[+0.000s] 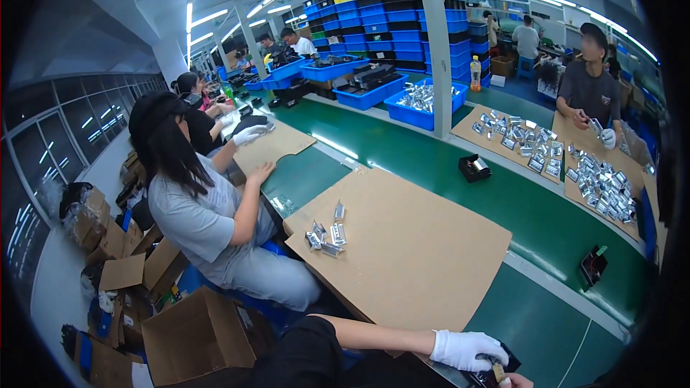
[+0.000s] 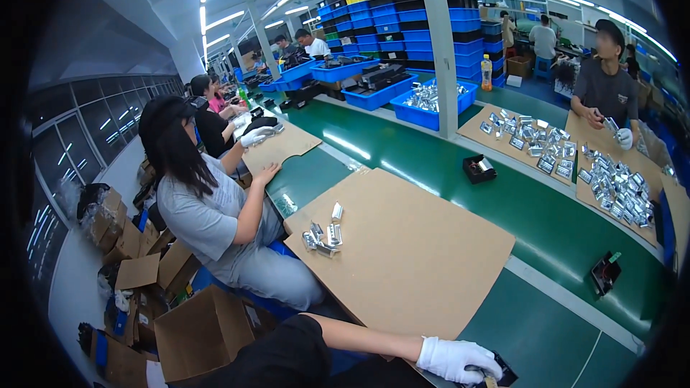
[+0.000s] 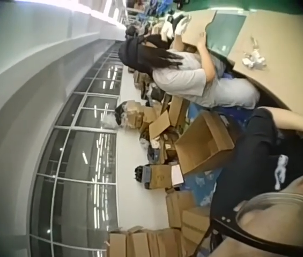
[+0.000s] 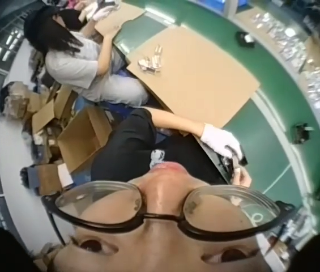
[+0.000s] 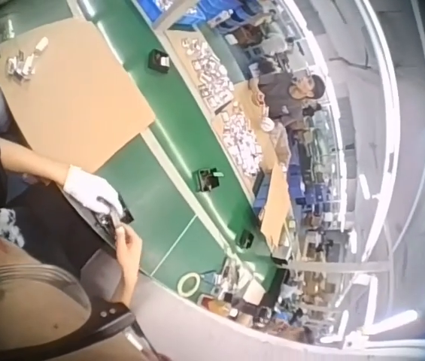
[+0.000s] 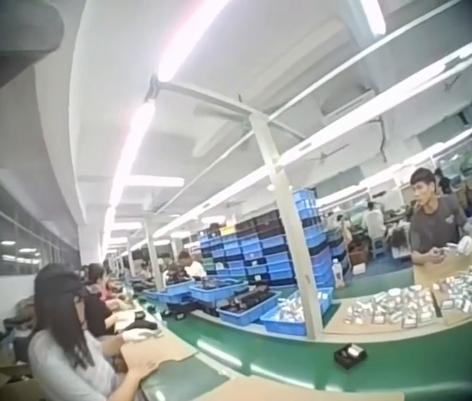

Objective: Assemble small electronic components into a black plastic housing on an assembly line.

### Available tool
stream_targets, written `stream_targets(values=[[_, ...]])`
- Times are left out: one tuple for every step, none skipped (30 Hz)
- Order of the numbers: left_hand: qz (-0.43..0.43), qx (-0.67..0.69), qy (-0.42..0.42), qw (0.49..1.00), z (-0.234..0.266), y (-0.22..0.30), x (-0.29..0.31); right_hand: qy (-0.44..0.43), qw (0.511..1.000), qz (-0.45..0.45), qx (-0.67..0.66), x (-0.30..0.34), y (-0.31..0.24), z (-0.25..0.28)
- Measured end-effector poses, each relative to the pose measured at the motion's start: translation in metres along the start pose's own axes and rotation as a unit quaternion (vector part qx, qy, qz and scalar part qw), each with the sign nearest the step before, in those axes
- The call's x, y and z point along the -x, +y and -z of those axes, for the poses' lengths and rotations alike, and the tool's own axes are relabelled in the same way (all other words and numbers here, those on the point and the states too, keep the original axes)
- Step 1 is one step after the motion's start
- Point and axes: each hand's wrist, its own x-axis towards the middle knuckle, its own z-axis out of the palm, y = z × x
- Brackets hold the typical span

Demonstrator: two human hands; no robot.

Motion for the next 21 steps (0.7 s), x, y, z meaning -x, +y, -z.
stream_targets(values=[[-0.054, -0.032, -0.009, 0.998, 0.004, -0.006, 0.000, 0.002, 1.000, 0.008, 0.007, 0.000, -0.002, -0.001], [-0.107, -0.064, -0.018, 0.992, 0.008, -0.011, 0.000, 0.003, 1.000, 0.016, 0.015, 0.000, -0.003, -0.002], [-0.160, -0.095, -0.026, 0.982, 0.011, -0.015, -0.001, 0.005, 0.999, 0.024, 0.022, 0.000, -0.004, -0.003], [-0.163, -0.098, -0.026, 0.981, 0.013, -0.018, -0.002, 0.003, 0.999, 0.032, 0.029, -0.001, -0.006, -0.004], [-0.152, -0.081, -0.032, 0.985, 0.014, -0.020, -0.003, 0.000, 0.999, 0.040, 0.037, -0.003, -0.007, -0.006], [-0.141, -0.063, -0.037, 0.987, 0.016, -0.023, -0.003, -0.003, 0.998, 0.047, 0.044, -0.004, -0.008, -0.007], [-0.129, -0.045, -0.042, 0.990, 0.016, -0.025, -0.003, -0.006, 0.997, 0.054, 0.051, -0.005, -0.009, -0.009], [-0.117, -0.027, -0.046, 0.992, 0.016, -0.027, -0.003, -0.011, 0.996, 0.061, 0.058, -0.007, -0.010, -0.011], [-0.118, -0.029, -0.042, 0.992, 0.014, -0.030, -0.003, -0.016, 0.995, 0.067, 0.066, -0.008, -0.012, -0.013], [-0.057, 0.034, -0.020, 0.998, 0.009, -0.034, -0.003, -0.023, 0.994, 0.072, 0.073, -0.009, -0.013, -0.015], [0.004, 0.097, 0.002, 0.995, 0.004, -0.037, -0.004, -0.029, 0.993, 0.077, 0.080, -0.010, -0.014, -0.017], [0.065, 0.160, 0.025, 0.985, -0.001, -0.038, -0.004, -0.036, 0.992, 0.082, 0.086, -0.011, -0.015, -0.020], [0.125, 0.223, 0.048, 0.966, -0.004, -0.038, -0.002, -0.044, 0.991, 0.086, 0.093, -0.012, -0.015, -0.022], [0.128, 0.224, 0.053, 0.965, -0.006, -0.031, 0.001, -0.049, 0.990, 0.088, 0.098, -0.012, -0.015, -0.024], [0.059, 0.131, 0.089, 0.986, -0.008, -0.021, 0.007, -0.056, 0.989, 0.090, 0.102, -0.012, -0.014, -0.026], [-0.009, 0.036, 0.122, 0.992, -0.009, -0.008, 0.014, -0.062, 0.988, 0.090, 0.106, -0.011, -0.013, -0.029], [-0.075, -0.061, 0.154, 0.983, -0.009, 0.004, 0.021, -0.069, 0.987, 0.091, 0.109, -0.011, -0.012, -0.032], [-0.138, -0.159, 0.183, 0.960, -0.009, 0.011, 0.026, -0.078, 0.986, 0.092, 0.111, -0.011, -0.010, -0.036], [-0.133, -0.156, 0.185, 0.961, -0.012, 0.017, 0.029, -0.082, 0.985, 0.092, 0.118, -0.009, -0.011, -0.037], [-0.110, -0.142, 0.197, 0.964, -0.015, 0.021, 0.031, -0.086, 0.984, 0.092, 0.124, -0.006, -0.013, -0.038], [-0.088, -0.128, 0.208, 0.966, -0.018, 0.025, 0.033, -0.089, 0.983, 0.092, 0.130, -0.002, -0.014, -0.039]])
